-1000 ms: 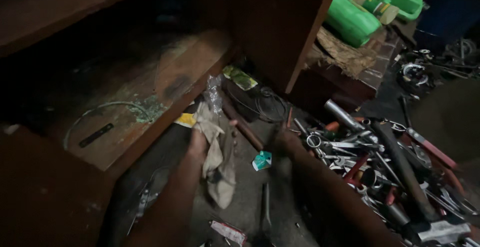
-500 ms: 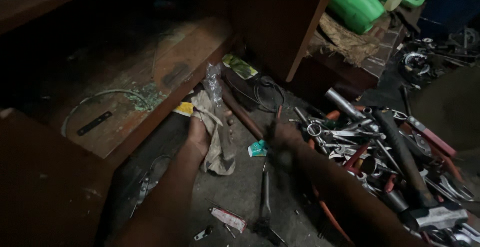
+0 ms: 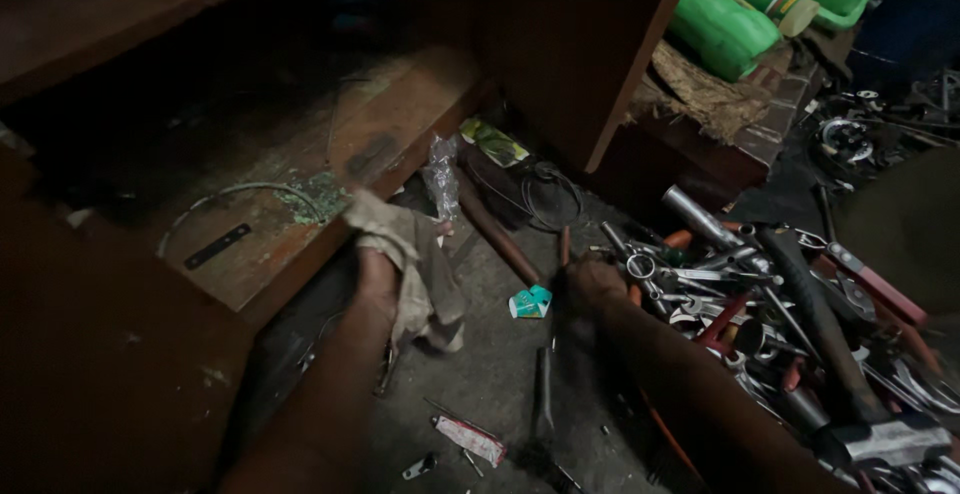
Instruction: The person sits on the floor and wipes various metal tools, including wrenches and sockets, with a cloth. They pick up each tool from a pile, clean it, and place it back down.
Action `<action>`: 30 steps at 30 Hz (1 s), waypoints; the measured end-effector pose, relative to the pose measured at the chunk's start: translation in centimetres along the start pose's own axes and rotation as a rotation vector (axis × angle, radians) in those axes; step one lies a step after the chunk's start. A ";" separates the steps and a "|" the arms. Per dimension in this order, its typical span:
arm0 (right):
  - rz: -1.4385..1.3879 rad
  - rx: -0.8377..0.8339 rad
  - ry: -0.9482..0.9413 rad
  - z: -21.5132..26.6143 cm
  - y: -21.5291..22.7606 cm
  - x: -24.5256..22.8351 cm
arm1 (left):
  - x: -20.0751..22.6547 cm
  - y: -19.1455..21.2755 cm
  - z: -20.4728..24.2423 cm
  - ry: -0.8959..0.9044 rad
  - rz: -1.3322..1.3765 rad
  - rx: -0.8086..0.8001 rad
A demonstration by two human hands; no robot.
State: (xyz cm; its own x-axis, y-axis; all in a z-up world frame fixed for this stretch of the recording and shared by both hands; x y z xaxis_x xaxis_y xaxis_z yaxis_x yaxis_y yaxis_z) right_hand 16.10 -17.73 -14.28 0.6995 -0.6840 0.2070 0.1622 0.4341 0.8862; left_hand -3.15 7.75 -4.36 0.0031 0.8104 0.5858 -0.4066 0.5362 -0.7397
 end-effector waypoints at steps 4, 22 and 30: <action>0.122 -0.014 0.001 1.8 0.5 -1.3 | 0.9 0.7 -1.1 0.008 -0.019 0.016; -1.193 -0.025 0.008 10.5 13.6 -1.6 | -0.5 2.2 -1.9 0.087 -0.111 -0.022; -1.549 0.284 0.085 11.0 16.3 -1.5 | -7.7 -7.6 -3.5 0.167 -0.491 -0.152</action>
State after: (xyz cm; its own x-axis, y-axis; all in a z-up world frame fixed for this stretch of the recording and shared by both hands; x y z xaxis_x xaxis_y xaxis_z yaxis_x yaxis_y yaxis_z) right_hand 10.10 -16.06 4.43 0.0223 -0.3040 -0.9524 0.6051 -0.7542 0.2549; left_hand 3.14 -1.75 -4.40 0.3097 0.4753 0.8235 -0.1840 0.8797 -0.4385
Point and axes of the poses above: each hand's wrist, its own z-axis away from the middle knuckle, its own y-axis out of the back of the hand, x = y × z, the point moved 5 cm from there along -z, towards the middle knuckle, and after that the axes turned 2 degrees about -x, right-handed, at the moved point
